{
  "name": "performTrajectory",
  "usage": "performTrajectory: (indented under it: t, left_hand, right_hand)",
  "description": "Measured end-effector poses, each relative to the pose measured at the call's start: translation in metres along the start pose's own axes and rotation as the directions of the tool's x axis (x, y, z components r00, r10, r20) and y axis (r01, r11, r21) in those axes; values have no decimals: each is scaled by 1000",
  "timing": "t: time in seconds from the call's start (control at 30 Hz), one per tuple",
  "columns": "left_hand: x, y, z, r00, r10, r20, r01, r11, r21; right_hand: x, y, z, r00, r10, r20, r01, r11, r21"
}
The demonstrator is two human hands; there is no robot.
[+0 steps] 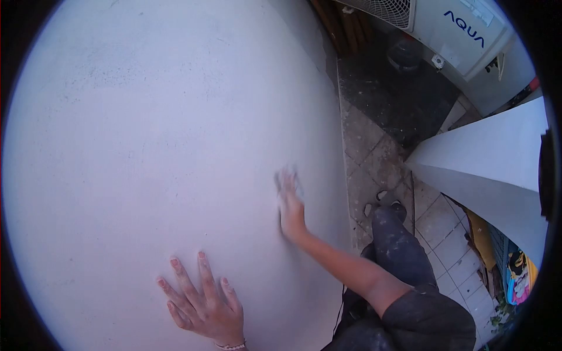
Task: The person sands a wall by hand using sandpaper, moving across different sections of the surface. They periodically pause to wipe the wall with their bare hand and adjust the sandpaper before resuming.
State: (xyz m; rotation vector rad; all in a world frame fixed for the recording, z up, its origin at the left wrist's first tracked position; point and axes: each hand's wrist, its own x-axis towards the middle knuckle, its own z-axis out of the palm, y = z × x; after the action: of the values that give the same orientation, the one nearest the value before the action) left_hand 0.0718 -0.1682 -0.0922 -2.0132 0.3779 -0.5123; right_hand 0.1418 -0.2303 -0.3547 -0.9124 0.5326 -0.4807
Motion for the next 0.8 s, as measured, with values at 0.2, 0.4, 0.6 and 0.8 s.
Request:
performTrajectory:
  t: [0.2, 0.4, 0.6, 0.8]
  left_hand:
    - [46, 30, 4, 986, -140, -93, 140, 990, -1]
    - [133, 83, -4, 990, -120, -72, 107, 981, -165]
    - [199, 112, 1, 982, 179, -57, -188, 932, -310]
    - [228, 114, -27, 976, 208, 68, -136, 819, -557]
  right_hand:
    - [144, -54, 33, 933, -348, 89, 357, 924, -135]
    - [101, -22, -15, 926, -203, 318, 266, 949, -170]
    - [211, -16, 6, 978, -204, 51, 210, 933, -291]
    - [162, -68, -15, 894, -135, 426, 232, 955, -184]
